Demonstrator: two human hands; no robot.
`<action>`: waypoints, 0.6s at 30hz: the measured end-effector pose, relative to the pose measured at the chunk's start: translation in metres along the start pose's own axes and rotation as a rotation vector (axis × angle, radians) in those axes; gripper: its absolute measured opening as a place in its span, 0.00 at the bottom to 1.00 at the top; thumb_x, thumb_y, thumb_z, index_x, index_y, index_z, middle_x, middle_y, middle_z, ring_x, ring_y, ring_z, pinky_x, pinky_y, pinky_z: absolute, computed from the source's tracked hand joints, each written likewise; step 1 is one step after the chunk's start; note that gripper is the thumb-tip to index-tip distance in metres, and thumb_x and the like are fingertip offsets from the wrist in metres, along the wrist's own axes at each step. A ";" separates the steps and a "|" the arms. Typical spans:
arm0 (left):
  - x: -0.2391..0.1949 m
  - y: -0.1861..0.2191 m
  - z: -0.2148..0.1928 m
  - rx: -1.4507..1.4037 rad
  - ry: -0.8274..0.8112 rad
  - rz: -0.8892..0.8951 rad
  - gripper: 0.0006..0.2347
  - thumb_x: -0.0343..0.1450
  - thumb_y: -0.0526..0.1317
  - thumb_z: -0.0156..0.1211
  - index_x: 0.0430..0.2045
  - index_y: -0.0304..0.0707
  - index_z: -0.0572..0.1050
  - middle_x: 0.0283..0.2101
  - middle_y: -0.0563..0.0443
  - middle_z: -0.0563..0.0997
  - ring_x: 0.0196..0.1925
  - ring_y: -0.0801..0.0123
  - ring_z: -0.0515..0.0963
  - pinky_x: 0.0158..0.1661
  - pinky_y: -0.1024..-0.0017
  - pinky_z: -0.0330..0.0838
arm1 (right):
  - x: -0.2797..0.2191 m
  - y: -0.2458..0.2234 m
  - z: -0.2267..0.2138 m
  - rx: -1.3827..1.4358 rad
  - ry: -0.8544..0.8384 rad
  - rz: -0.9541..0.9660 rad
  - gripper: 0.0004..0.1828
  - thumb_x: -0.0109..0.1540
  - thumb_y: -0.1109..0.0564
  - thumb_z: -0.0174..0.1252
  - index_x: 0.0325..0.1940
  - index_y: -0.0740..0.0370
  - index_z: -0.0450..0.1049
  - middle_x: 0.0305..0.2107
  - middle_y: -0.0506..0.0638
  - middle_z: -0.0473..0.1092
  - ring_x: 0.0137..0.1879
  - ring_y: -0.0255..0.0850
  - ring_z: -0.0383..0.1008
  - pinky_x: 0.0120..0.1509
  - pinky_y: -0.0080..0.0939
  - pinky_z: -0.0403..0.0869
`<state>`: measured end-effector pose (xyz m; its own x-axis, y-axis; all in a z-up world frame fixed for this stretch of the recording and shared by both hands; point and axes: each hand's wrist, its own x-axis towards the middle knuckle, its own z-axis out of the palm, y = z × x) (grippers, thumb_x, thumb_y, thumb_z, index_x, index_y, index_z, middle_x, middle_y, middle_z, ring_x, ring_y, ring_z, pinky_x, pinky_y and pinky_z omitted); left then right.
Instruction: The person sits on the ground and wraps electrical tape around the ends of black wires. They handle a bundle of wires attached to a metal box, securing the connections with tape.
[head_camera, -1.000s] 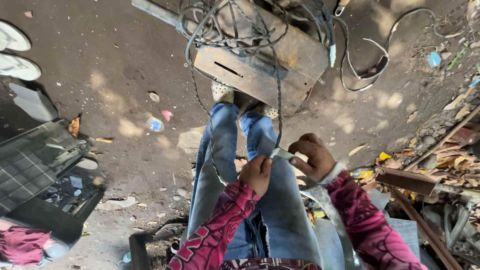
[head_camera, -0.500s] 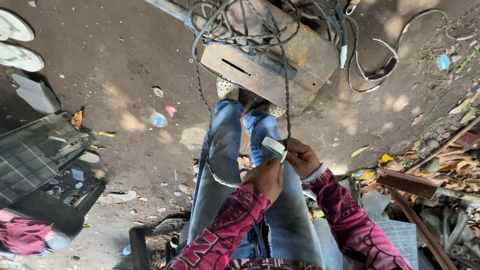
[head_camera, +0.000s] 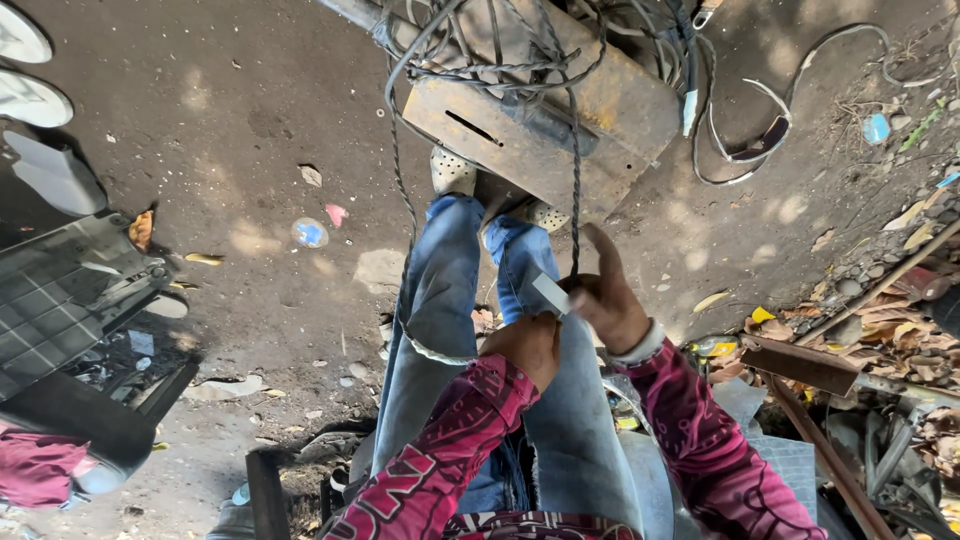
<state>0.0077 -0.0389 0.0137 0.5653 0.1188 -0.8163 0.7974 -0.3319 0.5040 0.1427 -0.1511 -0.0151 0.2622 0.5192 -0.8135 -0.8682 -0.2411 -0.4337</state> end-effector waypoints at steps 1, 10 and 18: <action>0.000 -0.003 0.003 0.070 -0.048 0.010 0.09 0.75 0.41 0.51 0.39 0.36 0.76 0.37 0.36 0.82 0.34 0.42 0.83 0.35 0.49 0.77 | -0.002 -0.006 0.010 -0.246 -0.046 0.004 0.51 0.59 0.50 0.63 0.79 0.57 0.41 0.40 0.57 0.77 0.49 0.45 0.78 0.58 0.44 0.74; -0.002 -0.020 -0.018 0.005 -0.041 0.084 0.10 0.74 0.41 0.51 0.34 0.35 0.78 0.32 0.36 0.82 0.32 0.42 0.82 0.34 0.49 0.76 | -0.013 -0.059 0.010 -1.095 -0.062 -0.055 0.18 0.59 0.51 0.67 0.50 0.58 0.77 0.46 0.57 0.76 0.45 0.45 0.80 0.47 0.43 0.78; 0.000 -0.051 -0.022 -0.404 -0.030 0.012 0.12 0.75 0.45 0.53 0.31 0.33 0.77 0.22 0.41 0.78 0.26 0.54 0.81 0.30 0.58 0.72 | 0.004 -0.045 -0.033 -1.014 -0.398 -0.384 0.20 0.53 0.49 0.72 0.43 0.64 0.81 0.58 0.70 0.64 0.62 0.62 0.68 0.62 0.58 0.69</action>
<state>-0.0283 -0.0011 -0.0061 0.5737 0.0880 -0.8143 0.8127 0.0621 0.5793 0.1960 -0.1651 -0.0114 0.1280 0.8792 -0.4590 0.0243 -0.4655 -0.8847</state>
